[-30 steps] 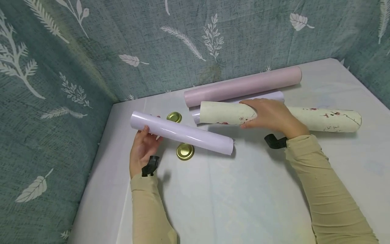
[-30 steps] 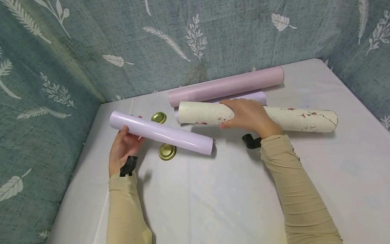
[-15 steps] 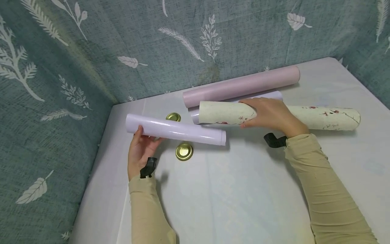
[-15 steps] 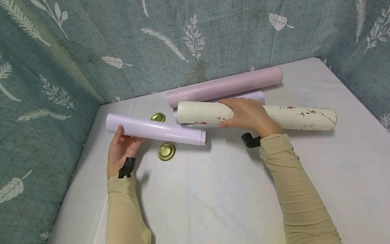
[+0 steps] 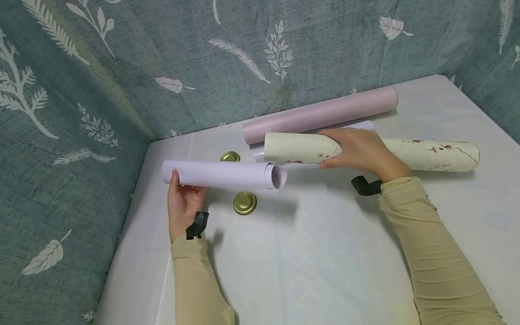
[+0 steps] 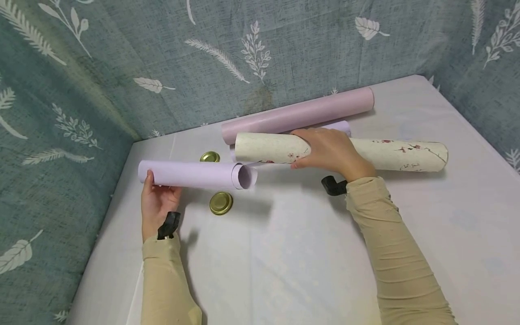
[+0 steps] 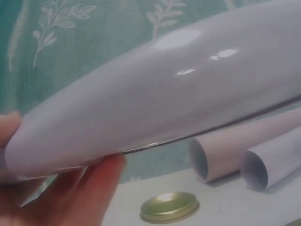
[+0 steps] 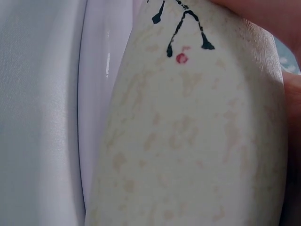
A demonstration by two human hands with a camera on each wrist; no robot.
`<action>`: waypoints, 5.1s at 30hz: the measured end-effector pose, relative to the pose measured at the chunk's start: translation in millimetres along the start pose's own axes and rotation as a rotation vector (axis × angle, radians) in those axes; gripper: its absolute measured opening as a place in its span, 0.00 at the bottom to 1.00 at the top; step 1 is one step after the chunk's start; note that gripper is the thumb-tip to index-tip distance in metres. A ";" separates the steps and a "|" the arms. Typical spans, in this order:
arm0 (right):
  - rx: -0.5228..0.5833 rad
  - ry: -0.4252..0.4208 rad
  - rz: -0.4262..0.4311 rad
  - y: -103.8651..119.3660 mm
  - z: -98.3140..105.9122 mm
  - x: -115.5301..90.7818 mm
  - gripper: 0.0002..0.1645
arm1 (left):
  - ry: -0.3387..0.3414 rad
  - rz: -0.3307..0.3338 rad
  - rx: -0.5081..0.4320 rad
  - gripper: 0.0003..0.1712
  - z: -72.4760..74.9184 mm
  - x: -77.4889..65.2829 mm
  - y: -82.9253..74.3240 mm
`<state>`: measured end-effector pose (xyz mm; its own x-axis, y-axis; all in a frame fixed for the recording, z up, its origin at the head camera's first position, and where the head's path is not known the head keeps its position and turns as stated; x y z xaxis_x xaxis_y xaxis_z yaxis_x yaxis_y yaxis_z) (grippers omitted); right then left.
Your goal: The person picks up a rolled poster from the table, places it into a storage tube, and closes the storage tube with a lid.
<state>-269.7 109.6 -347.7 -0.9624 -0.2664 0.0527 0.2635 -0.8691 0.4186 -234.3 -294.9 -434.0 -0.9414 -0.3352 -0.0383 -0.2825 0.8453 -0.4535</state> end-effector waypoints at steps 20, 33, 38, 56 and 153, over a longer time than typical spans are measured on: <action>-0.018 -0.020 0.012 1.6 6.4 -0.9 0.49 | -0.297 -0.021 -0.220 0.34 35.1 1.6 3.0; -0.012 -0.075 0.090 11.7 4.1 -5.6 0.46 | -0.304 -0.020 -0.143 0.36 35.4 -2.6 8.7; -0.030 -0.078 0.096 13.1 2.4 -4.5 0.47 | -0.288 -0.033 -0.099 0.37 32.9 -1.8 6.8; -0.027 -0.078 0.124 12.9 -5.8 -3.3 0.47 | -0.288 -0.145 0.064 0.35 34.7 -3.1 -14.5; -0.129 0.115 0.064 14.4 -57.6 6.6 0.47 | -0.052 -0.327 0.853 0.38 24.6 8.3 -19.1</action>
<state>-268.5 71.3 -393.5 -0.9314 -0.3625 -0.0321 0.3373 -0.8930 0.2979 -232.1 -324.1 -447.6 -0.8231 -0.5397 0.1770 -0.2821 0.1180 -0.9521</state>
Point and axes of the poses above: each hand's wrist, its own x-axis towards the middle knuckle, its own z-axis out of the back of the hand, y = z × x, the point moved 9 cm from there along x, towards the middle knuckle, and after that the axes turned 13 degrees about -z, right-handed, at the moved point
